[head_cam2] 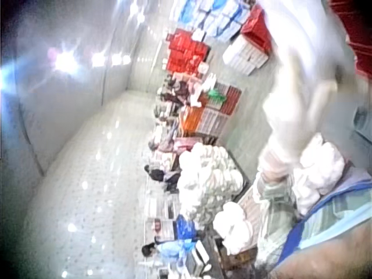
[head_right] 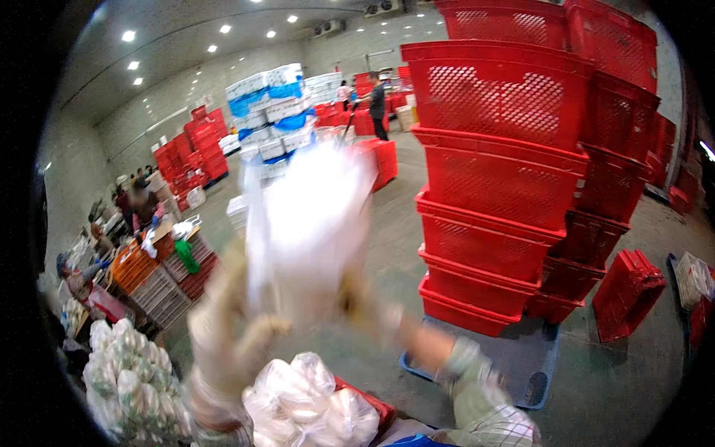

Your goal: The person picks up white plastic bags from a red crate and places them into a larger red crate. The person repeats this action multiple times, moving bags from one crate to another.

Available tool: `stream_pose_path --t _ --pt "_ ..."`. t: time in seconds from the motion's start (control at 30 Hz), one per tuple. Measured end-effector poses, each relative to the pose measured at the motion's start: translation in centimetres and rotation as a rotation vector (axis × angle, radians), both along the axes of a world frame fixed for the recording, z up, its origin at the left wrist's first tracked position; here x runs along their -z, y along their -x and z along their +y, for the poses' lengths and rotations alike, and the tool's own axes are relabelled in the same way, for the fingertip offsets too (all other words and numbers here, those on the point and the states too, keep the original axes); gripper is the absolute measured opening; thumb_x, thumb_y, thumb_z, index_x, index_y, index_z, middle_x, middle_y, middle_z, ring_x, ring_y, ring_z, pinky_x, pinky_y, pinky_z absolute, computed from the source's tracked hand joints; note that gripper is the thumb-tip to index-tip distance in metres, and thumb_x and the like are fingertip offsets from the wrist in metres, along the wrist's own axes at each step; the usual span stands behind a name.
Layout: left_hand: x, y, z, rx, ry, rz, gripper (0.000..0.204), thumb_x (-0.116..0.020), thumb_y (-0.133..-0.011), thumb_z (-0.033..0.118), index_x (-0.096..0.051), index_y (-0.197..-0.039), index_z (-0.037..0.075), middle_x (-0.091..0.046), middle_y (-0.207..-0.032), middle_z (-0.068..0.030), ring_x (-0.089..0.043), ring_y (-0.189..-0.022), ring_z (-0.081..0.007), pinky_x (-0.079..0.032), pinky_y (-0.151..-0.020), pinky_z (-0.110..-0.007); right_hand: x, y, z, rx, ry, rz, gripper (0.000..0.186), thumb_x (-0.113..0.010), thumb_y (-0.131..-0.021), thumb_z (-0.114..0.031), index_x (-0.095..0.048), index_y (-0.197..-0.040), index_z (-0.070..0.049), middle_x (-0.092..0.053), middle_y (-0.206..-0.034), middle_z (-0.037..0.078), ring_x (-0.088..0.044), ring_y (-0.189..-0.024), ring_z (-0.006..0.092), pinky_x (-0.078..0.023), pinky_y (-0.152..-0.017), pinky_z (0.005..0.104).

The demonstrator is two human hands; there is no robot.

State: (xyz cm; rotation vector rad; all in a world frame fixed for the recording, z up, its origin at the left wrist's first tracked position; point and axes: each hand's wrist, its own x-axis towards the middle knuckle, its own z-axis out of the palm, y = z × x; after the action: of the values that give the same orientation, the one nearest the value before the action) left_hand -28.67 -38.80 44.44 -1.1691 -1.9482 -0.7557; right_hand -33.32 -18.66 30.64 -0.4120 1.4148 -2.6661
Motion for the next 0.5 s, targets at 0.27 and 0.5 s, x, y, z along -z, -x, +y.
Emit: stream_pose_path --t 0.27,0.5 --pt "3.5 3.0 -4.4 0.001 -0.372 -0.239 0.064 -0.052 -0.085 -0.001 -0.031 -0.145 0.000 -0.037 -0.148 -0.0158 -0.043 -0.130 -0.0254 -0.039 -0.101 -0.034 -30.0 6.4 22.9 0.830 0.222 0.658 0.057 -0.062 -0.090 -0.040 -0.039 -0.130 -0.007 -0.055 -0.110 0.012 -0.057 -0.107 0.0278 -0.055 -0.083 0.0405" --pt "19.2 -1.2 -18.8 -0.562 -0.334 -0.560 0.074 -0.061 -0.081 0.002 -0.027 -0.146 0.000 -0.028 -0.152 -0.0189 -0.030 -0.140 -0.0322 -0.025 -0.114 -0.038 -2.1 9.1 8.3 0.010 -0.445 0.177 0.049 -0.063 -0.090 -0.038 -0.050 -0.129 -0.013 -0.062 -0.113 0.005 -0.059 -0.101 0.0162 -0.052 -0.080 0.0347"
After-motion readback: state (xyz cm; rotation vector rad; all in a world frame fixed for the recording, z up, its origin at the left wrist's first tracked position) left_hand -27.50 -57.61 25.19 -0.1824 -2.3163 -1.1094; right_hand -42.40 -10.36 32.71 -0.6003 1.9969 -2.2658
